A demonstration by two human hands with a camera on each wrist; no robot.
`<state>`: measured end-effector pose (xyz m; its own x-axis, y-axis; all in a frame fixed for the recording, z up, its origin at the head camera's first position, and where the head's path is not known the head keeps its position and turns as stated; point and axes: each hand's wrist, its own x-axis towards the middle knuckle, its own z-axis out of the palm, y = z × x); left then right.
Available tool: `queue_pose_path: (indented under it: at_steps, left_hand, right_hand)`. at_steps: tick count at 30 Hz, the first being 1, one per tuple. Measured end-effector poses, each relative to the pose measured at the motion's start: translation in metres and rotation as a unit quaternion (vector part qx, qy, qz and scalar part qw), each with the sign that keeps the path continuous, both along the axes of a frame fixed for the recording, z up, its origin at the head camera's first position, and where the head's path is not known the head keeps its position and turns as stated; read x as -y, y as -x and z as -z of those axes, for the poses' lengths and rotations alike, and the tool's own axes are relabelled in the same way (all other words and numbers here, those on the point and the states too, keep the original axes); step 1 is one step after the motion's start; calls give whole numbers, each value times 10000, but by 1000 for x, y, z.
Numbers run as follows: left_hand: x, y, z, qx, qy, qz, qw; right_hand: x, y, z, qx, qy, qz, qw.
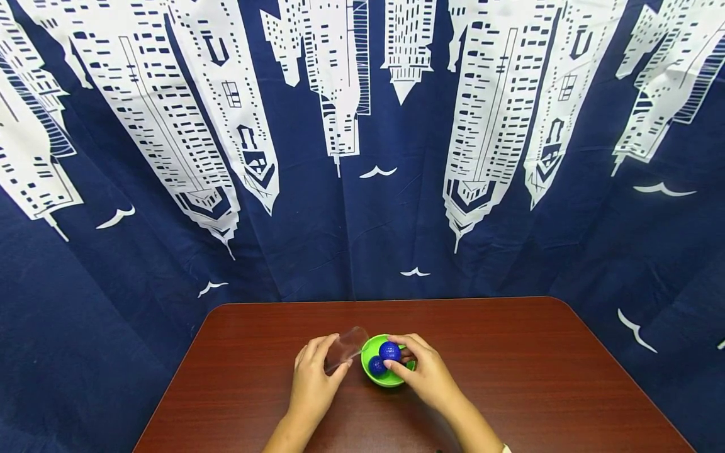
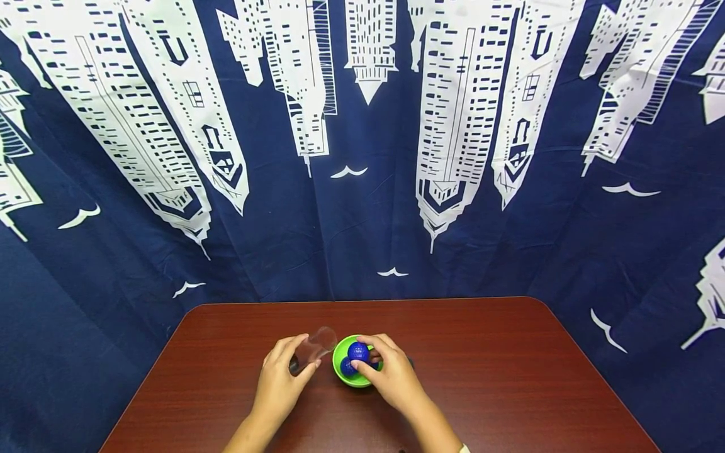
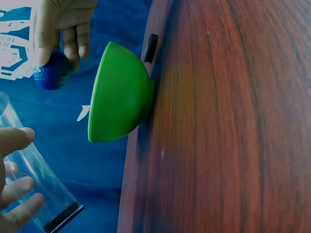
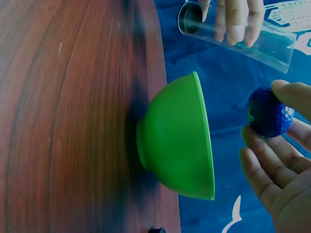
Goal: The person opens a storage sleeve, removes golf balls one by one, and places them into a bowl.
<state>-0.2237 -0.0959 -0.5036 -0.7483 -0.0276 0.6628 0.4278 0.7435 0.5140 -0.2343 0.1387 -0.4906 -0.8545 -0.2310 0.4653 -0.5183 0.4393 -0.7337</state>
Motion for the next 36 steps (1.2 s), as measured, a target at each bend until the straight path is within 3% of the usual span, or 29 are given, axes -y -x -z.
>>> queue_pose_path:
  at_steps: [6, 14, 23, 36]
  left_hand:
    - [-2, 0, 3, 309, -354, -23, 9989]
    - [-2, 2, 11, 949, -750, 80, 9926]
    - [-1, 3, 18, 1430, -910, 72, 9855]
    - [0, 5, 23, 1813, -1065, 402, 9768]
  right_hand:
    - [-2, 1, -1, -91, -816, 107, 9966]
    - [-1, 0, -3, -456, -1739, 173, 9836]
    - [-1, 1, -6, -270, -2393, 63, 9706]
    - [0, 5, -10, 114, -2989, -395, 9534]
